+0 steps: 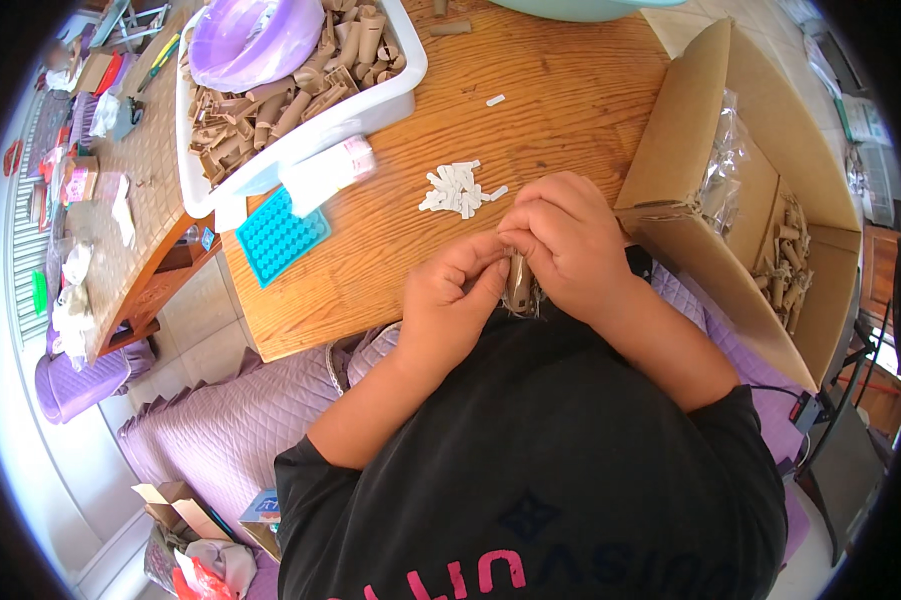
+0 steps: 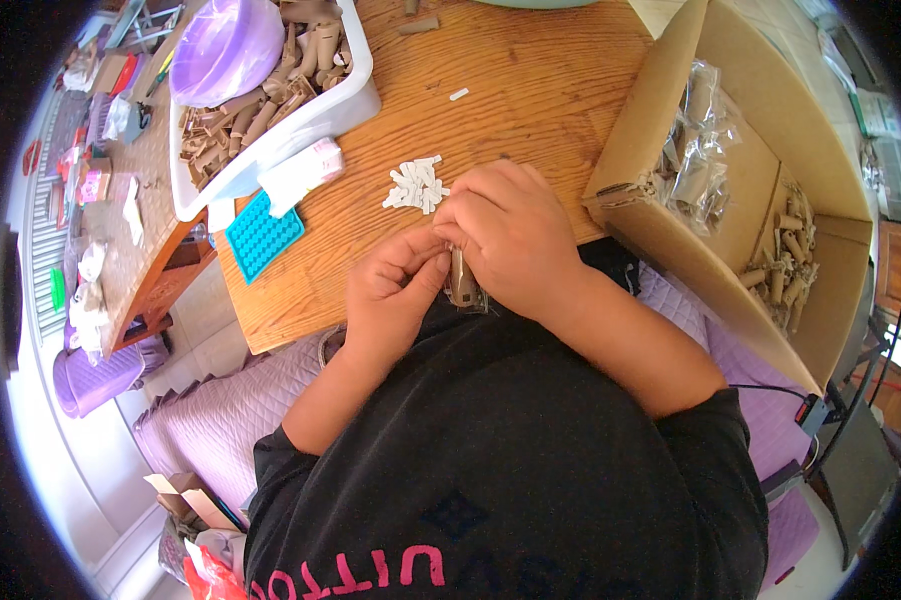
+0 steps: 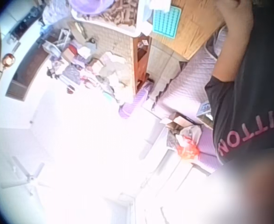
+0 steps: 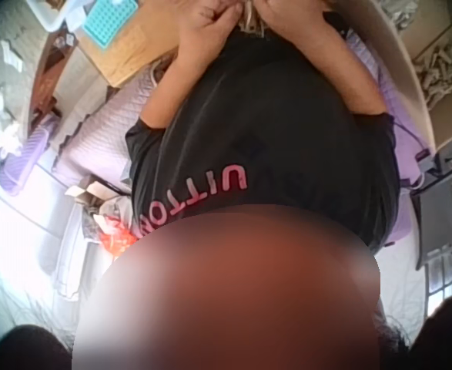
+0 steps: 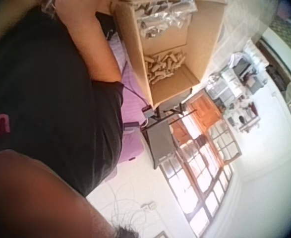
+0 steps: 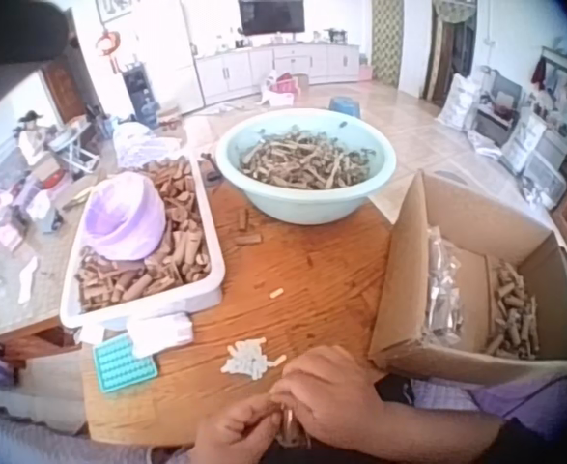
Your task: Packaging small cardboard tubes and white plastic clips into small zip-lock bags.
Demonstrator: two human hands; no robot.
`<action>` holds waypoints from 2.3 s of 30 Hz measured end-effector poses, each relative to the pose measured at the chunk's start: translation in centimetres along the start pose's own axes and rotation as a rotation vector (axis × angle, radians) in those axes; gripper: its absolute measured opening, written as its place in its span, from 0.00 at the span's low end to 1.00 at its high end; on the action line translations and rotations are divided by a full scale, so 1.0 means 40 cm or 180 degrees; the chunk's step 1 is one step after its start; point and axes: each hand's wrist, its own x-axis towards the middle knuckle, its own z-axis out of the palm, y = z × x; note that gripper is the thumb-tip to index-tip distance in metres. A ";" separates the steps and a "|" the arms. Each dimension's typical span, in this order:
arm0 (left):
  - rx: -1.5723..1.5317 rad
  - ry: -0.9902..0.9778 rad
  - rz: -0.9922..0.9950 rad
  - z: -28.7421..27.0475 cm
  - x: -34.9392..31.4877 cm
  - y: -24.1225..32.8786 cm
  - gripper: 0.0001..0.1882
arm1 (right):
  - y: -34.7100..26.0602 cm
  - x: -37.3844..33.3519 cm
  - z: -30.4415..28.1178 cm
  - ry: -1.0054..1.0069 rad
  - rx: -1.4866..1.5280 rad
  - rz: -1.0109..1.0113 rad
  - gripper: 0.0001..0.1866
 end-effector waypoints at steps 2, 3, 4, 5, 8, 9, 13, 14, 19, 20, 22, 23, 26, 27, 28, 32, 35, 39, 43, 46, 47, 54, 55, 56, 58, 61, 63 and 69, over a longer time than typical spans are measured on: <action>0.0269 -0.0084 -0.0134 -0.007 -0.001 0.003 0.09 | 0.000 -0.001 -0.002 -0.0097 0.0060 0.0097 0.06; 0.0268 -0.0082 -0.0134 -0.007 -0.001 0.001 0.09 | 0.000 -0.001 -0.002 -0.0195 0.0122 0.0192 0.05; 0.0236 -0.0098 -0.0033 -0.008 0.000 -0.003 0.10 | -0.002 -0.002 0.000 -0.0195 0.0122 0.0187 0.05; 0.0203 -0.0112 0.0067 -0.009 0.001 -0.005 0.10 | -0.003 -0.006 0.004 -0.0150 0.0397 0.0432 0.03; 0.0264 -0.0020 0.0029 -0.012 0.000 0.005 0.09 | 0.001 -0.016 0.010 -0.0085 0.0797 0.0667 0.02; 0.0263 -0.0018 0.0027 -0.016 -0.001 0.003 0.09 | 0.003 -0.020 0.012 -0.0062 0.0921 0.0658 0.03; 0.0035 -0.0053 -0.0017 -0.027 -0.005 0.003 0.11 | 0.014 -0.016 0.008 0.0813 0.2525 0.2010 0.07; -0.0333 0.0067 -0.0157 -0.030 -0.006 0.005 0.12 | 0.006 -0.004 0.005 0.0808 0.2530 0.2006 0.07; -0.0525 0.0441 -0.0047 -0.064 -0.003 -0.025 0.11 | 0.049 -0.038 -0.024 0.1160 0.4931 0.2381 0.06; -0.0492 0.0551 0.0021 -0.064 -0.005 -0.027 0.11 | 0.063 -0.051 -0.029 0.0545 0.5544 0.1955 0.07; -0.0487 0.0591 -0.0011 -0.063 -0.006 -0.023 0.10 | 0.033 -0.056 -0.010 0.0083 0.4415 0.2528 0.07; -0.0484 0.0627 -0.0043 -0.060 -0.004 -0.019 0.10 | 0.015 -0.054 0.000 -0.0348 0.3235 0.2997 0.07; -0.0564 0.0717 -0.0020 -0.040 -0.004 0.002 0.09 | -0.015 -0.053 0.025 -0.0340 0.3361 0.2735 0.08; -0.0564 0.0720 -0.0020 -0.042 -0.006 -0.001 0.09 | -0.013 -0.055 0.022 -0.0414 0.3257 0.2846 0.07; -0.0561 0.0631 0.0050 -0.044 -0.007 -0.009 0.09 | -0.010 -0.056 0.021 -0.0419 0.3259 0.2841 0.07; -0.0423 0.0512 -0.0115 -0.052 -0.006 -0.010 0.09 | -0.005 -0.062 0.018 -0.0512 0.2897 0.2627 0.04; -0.0562 0.0482 -0.0151 -0.052 -0.005 -0.008 0.08 | -0.005 -0.064 0.013 -0.0419 0.3081 0.2690 0.04; -0.0599 0.0469 -0.0229 -0.049 -0.007 0.004 0.08 | 0.004 -0.070 0.012 -0.0179 0.3786 0.2882 0.05; -0.0644 0.0406 -0.0099 -0.050 -0.006 0.002 0.07 | 0.005 -0.070 0.009 -0.0194 0.3933 0.2912 0.05; -0.0729 0.0382 -0.0037 -0.047 -0.005 0.005 0.06 | 0.005 -0.072 0.012 -0.0208 0.3867 0.2856 0.04; -0.0811 0.0385 0.0016 -0.046 -0.004 0.006 0.06 | 0.005 -0.075 0.015 -0.0168 0.3924 0.2806 0.04; -0.0602 0.0322 0.0401 -0.051 -0.006 -0.007 0.04 | 0.000 -0.075 0.008 -0.0155 0.3854 0.2780 0.04; -0.0597 0.0341 0.0453 -0.052 -0.006 -0.012 0.04 | 0.004 -0.080 0.008 -0.0148 0.3851 0.2780 0.04; -0.0592 0.0361 0.0504 -0.052 -0.005 -0.015 0.04 | 0.012 -0.088 0.008 -0.0164 0.3920 0.2986 0.05; -0.0599 0.0462 0.0493 -0.057 -0.005 -0.011 0.04 | 0.021 -0.089 0.003 -0.0181 0.3989 0.3192 0.07; -0.0066 0.0600 0.0770 -0.056 -0.002 -0.016 0.05 | 0.013 -0.068 -0.016 -0.0181 0.4024 0.3475 0.12; 0.0476 0.0629 0.1052 -0.053 -0.004 -0.018 0.06 | -0.005 -0.060 -0.016 -0.0316 0.3732 0.3257 0.16; 0.1549 0.0560 0.1525 -0.047 0.000 0.011 0.06 | -0.004 -0.057 0.007 -0.0576 0.3524 0.2844 0.11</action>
